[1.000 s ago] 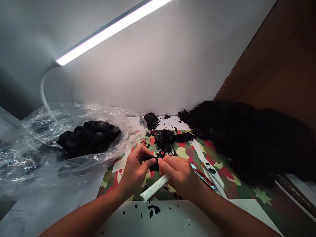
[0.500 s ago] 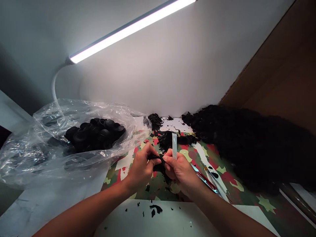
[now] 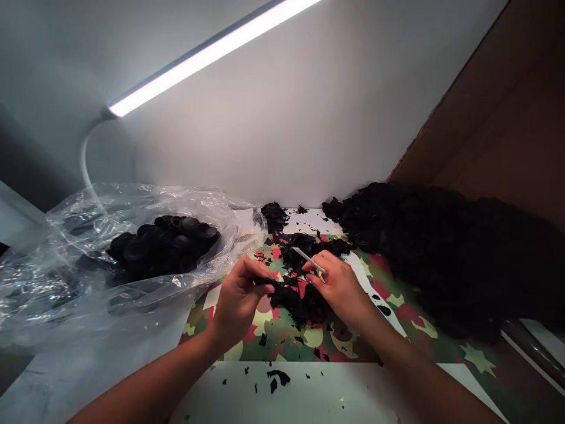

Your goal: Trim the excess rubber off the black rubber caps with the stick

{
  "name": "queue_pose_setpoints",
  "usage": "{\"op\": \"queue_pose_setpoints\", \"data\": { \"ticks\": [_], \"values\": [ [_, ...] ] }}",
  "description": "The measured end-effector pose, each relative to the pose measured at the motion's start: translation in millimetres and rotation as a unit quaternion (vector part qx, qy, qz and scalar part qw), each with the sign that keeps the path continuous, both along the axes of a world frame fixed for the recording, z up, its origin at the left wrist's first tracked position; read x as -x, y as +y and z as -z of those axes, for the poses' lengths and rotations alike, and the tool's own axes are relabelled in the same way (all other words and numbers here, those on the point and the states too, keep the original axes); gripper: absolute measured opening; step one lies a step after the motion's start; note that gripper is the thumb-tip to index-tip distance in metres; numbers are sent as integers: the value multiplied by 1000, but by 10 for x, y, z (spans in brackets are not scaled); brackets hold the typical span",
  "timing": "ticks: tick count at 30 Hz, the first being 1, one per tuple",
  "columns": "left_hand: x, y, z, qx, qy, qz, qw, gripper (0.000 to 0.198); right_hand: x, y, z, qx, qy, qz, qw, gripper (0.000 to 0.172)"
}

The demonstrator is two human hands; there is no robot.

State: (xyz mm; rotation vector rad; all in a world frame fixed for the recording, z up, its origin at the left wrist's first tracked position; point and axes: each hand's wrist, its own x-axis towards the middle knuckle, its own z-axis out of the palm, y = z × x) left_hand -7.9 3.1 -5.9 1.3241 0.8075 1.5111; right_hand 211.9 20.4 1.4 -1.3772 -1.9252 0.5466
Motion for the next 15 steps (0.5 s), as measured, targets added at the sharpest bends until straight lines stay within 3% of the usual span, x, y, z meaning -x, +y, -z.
{"op": "queue_pose_setpoints", "data": {
  "ticks": [3,6,10,15],
  "values": [
    [-17,-10,17,10,-3,7,1000,22,48,-69,-58,39,54,-20,998,32],
    [-38,-14,37,22,4,10,1000,21,145,-166,-91,171,170,-64,968,48],
    [-52,-8,68,28,14,26,999,18,281,-271,-76,305,289,-91,903,42],
    [-61,1,62,37,19,17,999,22,344,-291,-68,298,331,-54,894,30]
  ]
}}
